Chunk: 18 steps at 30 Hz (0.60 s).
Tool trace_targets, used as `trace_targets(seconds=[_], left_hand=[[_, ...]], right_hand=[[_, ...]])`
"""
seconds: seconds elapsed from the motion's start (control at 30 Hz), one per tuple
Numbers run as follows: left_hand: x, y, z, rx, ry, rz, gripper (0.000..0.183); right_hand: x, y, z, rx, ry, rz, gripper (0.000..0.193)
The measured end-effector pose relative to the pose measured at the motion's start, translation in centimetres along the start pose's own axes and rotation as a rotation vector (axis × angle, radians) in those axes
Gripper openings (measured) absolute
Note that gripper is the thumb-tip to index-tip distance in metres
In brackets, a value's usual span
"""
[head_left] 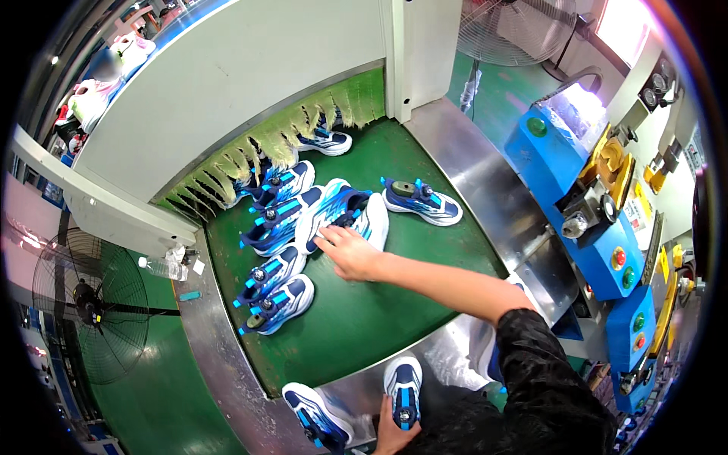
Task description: The person handles blue and white sneakers in a factory setting, placing them into a plastic bag and sealing it with tape. They then repeatedly pick up individual shoes, place them into a machine, and remove them to arrange them on a nearby table.
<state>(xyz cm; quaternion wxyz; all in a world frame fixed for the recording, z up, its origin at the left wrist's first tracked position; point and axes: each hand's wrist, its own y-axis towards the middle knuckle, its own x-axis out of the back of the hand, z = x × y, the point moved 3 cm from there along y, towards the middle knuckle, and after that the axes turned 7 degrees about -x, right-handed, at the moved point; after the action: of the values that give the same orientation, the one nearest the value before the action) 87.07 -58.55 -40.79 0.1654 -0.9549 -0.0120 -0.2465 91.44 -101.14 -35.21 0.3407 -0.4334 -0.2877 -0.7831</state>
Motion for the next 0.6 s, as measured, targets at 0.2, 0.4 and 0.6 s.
trace_targets(seconds=[0.2, 0.4, 0.6], left_hand=[[0.7, -0.3, -1.8, 0.127, -0.163, -0.161, 0.097], [0.6, 0.5, -1.4, 0.080, -0.153, -0.223, 0.096], [2.0, 1.1, -3.1, -0.017, -0.099, -0.306, 0.081]], right_hand=[[-11.6, 9.6, -5.5, 0.141, -0.575, -0.130, 0.050], [-9.1, 11.2, -4.7, 0.174, -0.560, 0.116, 0.066], [10.7, 0.5, 0.6, -0.151, 0.136, -0.686, 0.081]])
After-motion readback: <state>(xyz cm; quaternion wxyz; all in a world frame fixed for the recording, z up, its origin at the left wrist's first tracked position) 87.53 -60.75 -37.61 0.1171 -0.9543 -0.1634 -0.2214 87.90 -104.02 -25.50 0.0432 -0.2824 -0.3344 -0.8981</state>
